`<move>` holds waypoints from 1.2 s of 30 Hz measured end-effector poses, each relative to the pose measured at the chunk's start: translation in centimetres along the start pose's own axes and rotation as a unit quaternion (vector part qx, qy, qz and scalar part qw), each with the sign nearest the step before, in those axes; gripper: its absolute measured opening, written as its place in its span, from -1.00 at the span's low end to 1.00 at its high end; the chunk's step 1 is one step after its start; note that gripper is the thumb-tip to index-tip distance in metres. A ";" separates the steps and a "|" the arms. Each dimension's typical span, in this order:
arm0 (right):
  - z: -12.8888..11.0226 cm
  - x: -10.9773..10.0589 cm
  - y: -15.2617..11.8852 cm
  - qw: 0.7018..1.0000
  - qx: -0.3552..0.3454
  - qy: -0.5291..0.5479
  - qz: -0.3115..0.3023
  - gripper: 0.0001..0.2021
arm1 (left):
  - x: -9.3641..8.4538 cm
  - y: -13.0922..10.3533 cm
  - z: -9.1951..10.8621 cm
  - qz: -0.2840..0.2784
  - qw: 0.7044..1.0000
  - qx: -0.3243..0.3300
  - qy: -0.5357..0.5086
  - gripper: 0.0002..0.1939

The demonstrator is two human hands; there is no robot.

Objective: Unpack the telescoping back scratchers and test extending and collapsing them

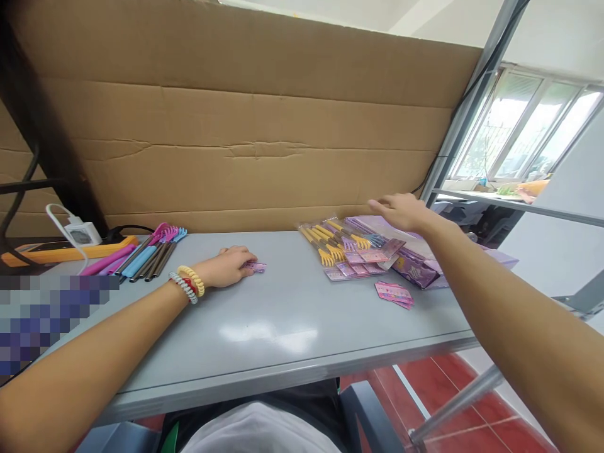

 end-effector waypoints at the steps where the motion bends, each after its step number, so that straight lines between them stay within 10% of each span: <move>1: -2.1 -0.3 0.1 1.000 -0.020 0.019 -0.005 -0.47 | -0.1 0.0 0.1 0.011 1.000 0.017 0.008 -0.69; 8: -17.4 1.3 -3.8 0.936 -0.285 0.206 -0.018 -0.57 | -1.8 -0.3 0.7 0.139 0.989 -0.027 0.034 -0.63; 13: -20.8 4.4 -6.6 0.908 -0.317 0.273 -0.005 -0.69 | -2.5 -0.3 0.8 0.176 0.984 -0.020 -0.029 -0.65; 23: -18.0 2.5 -6.3 0.898 -0.215 0.385 -0.006 -0.84 | -2.6 -0.8 1.8 0.173 0.975 0.013 -0.139 -0.52; 30: -9.9 -3.4 -8.0 0.966 -0.100 0.219 0.090 -0.76 | -2.7 -0.9 0.8 0.132 0.990 0.022 -0.035 -0.56; 36: -1.1 -1.4 -13.5 0.984 -0.152 0.080 0.042 -0.75 | -2.1 -0.9 0.6 0.087 0.996 0.036 0.006 -0.58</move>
Point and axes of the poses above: each hand's wrist, its own y-axis towards the middle knuckle, its own x-axis out of the palm, z = x × y, the point moved 2 cm from there along y, towards the middle knuckle, and after that the axes turned 11 degrees about z, right-handed, at the moved point
